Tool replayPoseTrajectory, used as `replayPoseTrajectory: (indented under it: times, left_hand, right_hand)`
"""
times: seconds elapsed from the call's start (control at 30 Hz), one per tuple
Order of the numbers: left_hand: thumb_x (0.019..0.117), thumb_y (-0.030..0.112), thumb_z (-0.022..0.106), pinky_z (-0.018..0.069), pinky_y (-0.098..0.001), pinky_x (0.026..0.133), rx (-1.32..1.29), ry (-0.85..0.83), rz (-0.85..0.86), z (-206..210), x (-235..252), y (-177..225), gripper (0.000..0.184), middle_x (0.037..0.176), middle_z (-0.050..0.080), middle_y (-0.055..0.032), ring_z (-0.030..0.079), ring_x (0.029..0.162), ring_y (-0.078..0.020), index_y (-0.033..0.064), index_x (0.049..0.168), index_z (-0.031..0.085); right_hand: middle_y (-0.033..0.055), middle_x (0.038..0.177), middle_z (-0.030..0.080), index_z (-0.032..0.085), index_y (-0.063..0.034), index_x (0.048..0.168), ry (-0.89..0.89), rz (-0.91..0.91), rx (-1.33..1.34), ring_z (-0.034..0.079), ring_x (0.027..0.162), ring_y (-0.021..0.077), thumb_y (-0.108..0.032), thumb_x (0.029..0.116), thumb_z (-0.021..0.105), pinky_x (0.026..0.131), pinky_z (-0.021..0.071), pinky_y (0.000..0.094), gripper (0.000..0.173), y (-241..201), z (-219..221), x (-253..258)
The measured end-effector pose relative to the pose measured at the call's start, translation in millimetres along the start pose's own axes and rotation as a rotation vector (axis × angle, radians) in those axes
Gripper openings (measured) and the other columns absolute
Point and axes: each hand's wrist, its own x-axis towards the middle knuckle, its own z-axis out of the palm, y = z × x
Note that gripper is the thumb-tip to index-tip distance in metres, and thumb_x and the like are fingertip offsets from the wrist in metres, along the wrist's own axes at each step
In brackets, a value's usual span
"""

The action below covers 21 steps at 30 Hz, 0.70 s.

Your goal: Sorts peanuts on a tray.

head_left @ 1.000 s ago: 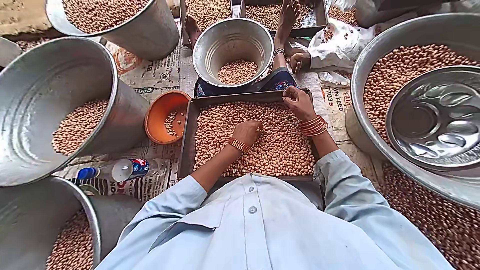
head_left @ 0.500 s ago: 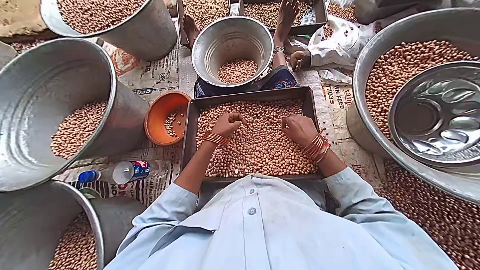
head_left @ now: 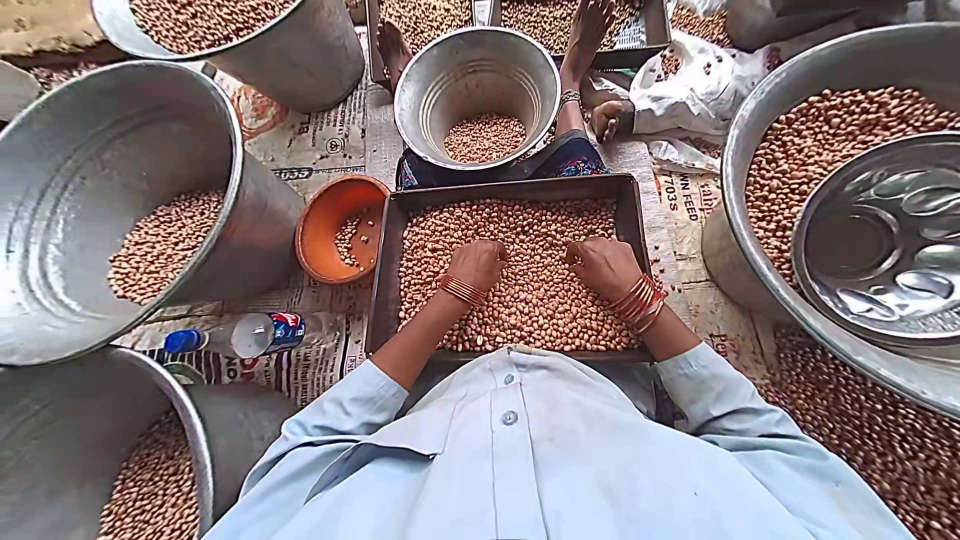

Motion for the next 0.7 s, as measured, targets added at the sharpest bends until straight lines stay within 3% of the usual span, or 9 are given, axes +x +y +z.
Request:
replayPoseTrajectory:
  times: [0.1,0.17,0.23,0.3,0.37,0.47,0.53,0.63,0.7]
  left_hand:
    - [0.0995,0.017,0.066,0.0539,-0.0627,0.085,-0.1,0.153,-0.027,-21,-12,-25,0.018,0.096,0.074,-0.0192,0.071,0.092,-0.0398,0.0072,0.11,0.076]
    - [0.099,0.017,0.067,0.0527,-0.0649,0.083,-0.083,0.319,-0.139,-46,-24,-54,0.018,0.096,0.071,-0.023,0.069,0.09,-0.0428,0.0038,0.109,0.075]
    - [0.0977,0.017,0.068,0.0499,-0.0692,0.09,0.009,0.468,-0.277,-72,-37,-86,0.02,0.105,0.069,-0.0279,0.067,0.102,-0.0487,0.0009,0.109,0.074]
    - [0.0958,0.018,0.069,0.0378,-0.0726,0.104,0.087,0.568,-0.348,-91,-45,-105,0.025,0.121,0.064,-0.0332,0.056,0.122,-0.0539,0.0008,0.114,0.072]
    - [0.094,0.018,0.07,0.0361,-0.0723,0.106,0.117,0.611,-0.305,-100,-45,-100,0.027,0.125,0.063,-0.0319,0.053,0.126,-0.0541,0.0035,0.116,0.071]
    - [0.0921,0.014,0.073,0.0446,-0.0659,0.1,0.045,0.561,-0.083,-84,-23,-63,0.019,0.115,0.068,-0.0257,0.059,0.118,-0.0483,0.0059,0.109,0.075]
    - [0.0919,0.013,0.073,0.0478,-0.0608,0.097,0.002,0.456,0.045,-62,-1,-39,0.014,0.109,0.069,-0.0213,0.062,0.112,-0.0432,0.0084,0.104,0.078]
    - [0.0945,0.015,0.071,0.0489,-0.0558,0.098,0.005,0.317,0.056,-33,24,-12,0.015,0.11,0.07,-0.0195,0.062,0.112,-0.0398,0.0097,0.106,0.08]
    - [0.0958,0.017,0.07,0.0481,-0.056,0.099,0.053,0.278,0.027,-18,36,-6,0.017,0.113,0.068,-0.0207,0.061,0.115,-0.0406,0.0101,0.109,0.079]
  right_hand:
    - [0.0169,0.089,0.073,0.074,-0.0078,0.1,-0.005,-0.003,0.016,0.071,0.083,0.0395,-0.015,0.0932,0.071,0.066,0.0529,0.0596,0.011,4,4,2]
    - [0.0163,0.09,0.072,0.074,-0.0081,0.099,-0.016,0.0,0.032,0.071,0.084,0.0386,-0.017,0.0934,0.07,0.067,0.0528,0.0597,0.011,7,4,2]
    - [0.0158,0.089,0.072,0.074,-0.0084,0.096,-0.012,-0.002,0.039,0.071,0.084,0.0378,-0.019,0.0926,0.07,0.067,0.0524,0.0598,0.012,9,5,3]
    - [0.0155,0.086,0.072,0.074,-0.0079,0.093,0.009,-0.017,0.065,0.071,0.083,0.0372,-0.02,0.092,0.07,0.067,0.052,0.0599,0.013,11,7,6]
    - [0.015,0.086,0.072,0.075,-0.009,0.093,-0.003,-0.017,0.105,0.071,0.084,0.0368,-0.023,0.0928,0.071,0.068,0.052,0.0603,0.015,12,6,8]
    - [0.014,0.079,0.07,0.076,-0.0091,0.097,0.008,-0.035,0.305,0.068,0.073,0.0337,-0.021,0.0931,0.075,0.066,0.0535,0.0575,0.013,12,-1,4]
    - [0.0067,0.069,0.06,0.072,-0.007,0.098,0.015,-0.035,0.604,0.054,0.058,0.0193,-0.015,0.0961,0.071,0.056,0.0452,0.0406,0.009,12,-9,0]
    - [-0.0005,0.068,0.053,0.061,-0.0096,0.099,0.019,-0.035,1.081,0.043,0.052,0.005,-0.013,0.0987,0.054,0.048,0.0349,0.0212,0.008,12,-17,-10]
    - [-0.0018,0.065,0.049,0.061,-0.0112,0.098,0.019,-0.015,1.104,0.039,0.048,0.0042,-0.013,0.0975,0.051,0.045,0.0313,0.0203,0.01,12,-24,-7]
